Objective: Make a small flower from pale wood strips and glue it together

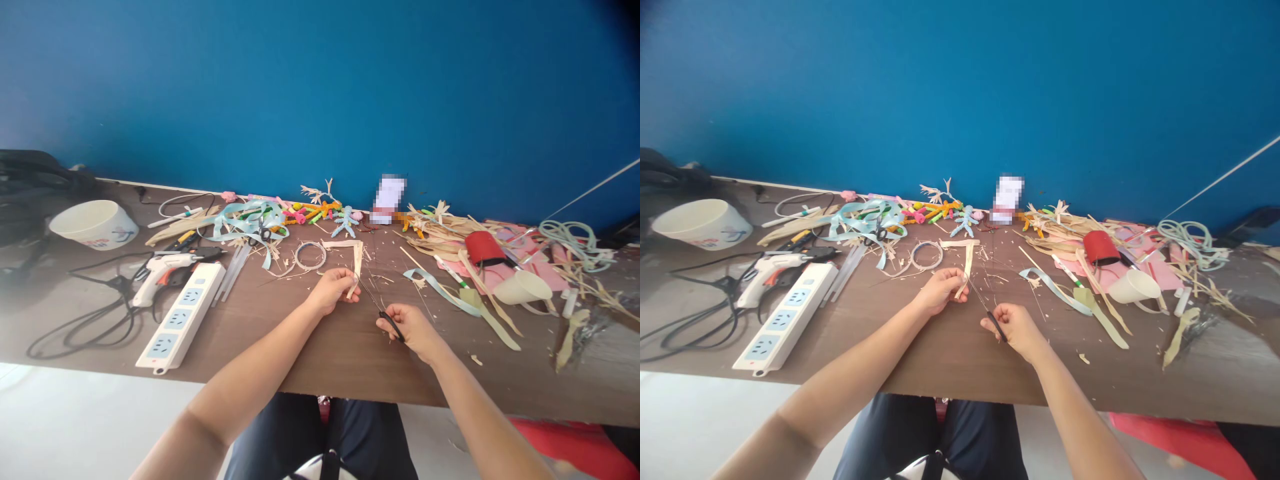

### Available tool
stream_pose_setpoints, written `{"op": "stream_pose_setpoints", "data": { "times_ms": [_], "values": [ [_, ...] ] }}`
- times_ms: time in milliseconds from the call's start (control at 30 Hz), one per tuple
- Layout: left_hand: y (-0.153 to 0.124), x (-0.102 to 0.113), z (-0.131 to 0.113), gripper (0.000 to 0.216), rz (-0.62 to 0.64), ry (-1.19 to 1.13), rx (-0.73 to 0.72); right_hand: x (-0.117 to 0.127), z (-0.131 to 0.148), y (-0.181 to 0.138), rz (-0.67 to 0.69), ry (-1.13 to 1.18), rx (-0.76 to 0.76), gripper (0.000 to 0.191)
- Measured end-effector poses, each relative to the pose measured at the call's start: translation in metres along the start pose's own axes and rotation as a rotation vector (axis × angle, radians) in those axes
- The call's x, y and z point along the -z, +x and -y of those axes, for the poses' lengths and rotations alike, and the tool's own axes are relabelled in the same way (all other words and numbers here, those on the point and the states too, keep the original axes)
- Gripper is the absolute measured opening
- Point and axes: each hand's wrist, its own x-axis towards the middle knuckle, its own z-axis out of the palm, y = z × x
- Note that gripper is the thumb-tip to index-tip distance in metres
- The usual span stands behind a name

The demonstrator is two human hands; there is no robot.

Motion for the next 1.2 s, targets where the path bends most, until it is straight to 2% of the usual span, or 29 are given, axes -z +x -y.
{"op": "stream_pose_setpoints", "data": {
  "times_ms": [233,433,667,767,933,1200],
  "values": [
    [-0.002,0.0,-0.004,0.008,0.006,0.045,0.008,0.011,0.012,-0.001,0.104,-0.026,-0.028,0.029],
    [-0.001,0.002,-0.006,0.007,0.042,0.144,0.028,0.029,0.022,-0.001,0.19,-0.15,-0.055,0.034],
    [-0.001,0.004,-0.006,0.006,0.058,0.181,0.077,0.038,0.027,0.002,0.183,-0.288,-0.057,0.038],
    [-0.001,0.005,-0.007,0.008,0.066,0.075,0.099,0.037,0.026,0.004,0.152,-0.265,-0.042,0.038],
    [-0.001,0.007,-0.007,0.015,0.124,-0.152,0.13,0.029,0.019,0.008,0.02,-0.185,0.037,0.037],
    [0.0,-0.001,0.0,0.019,-0.033,-0.289,0.023,-0.003,0.009,0.011,-0.113,-0.07,0.133,0.039]
  ]
}}
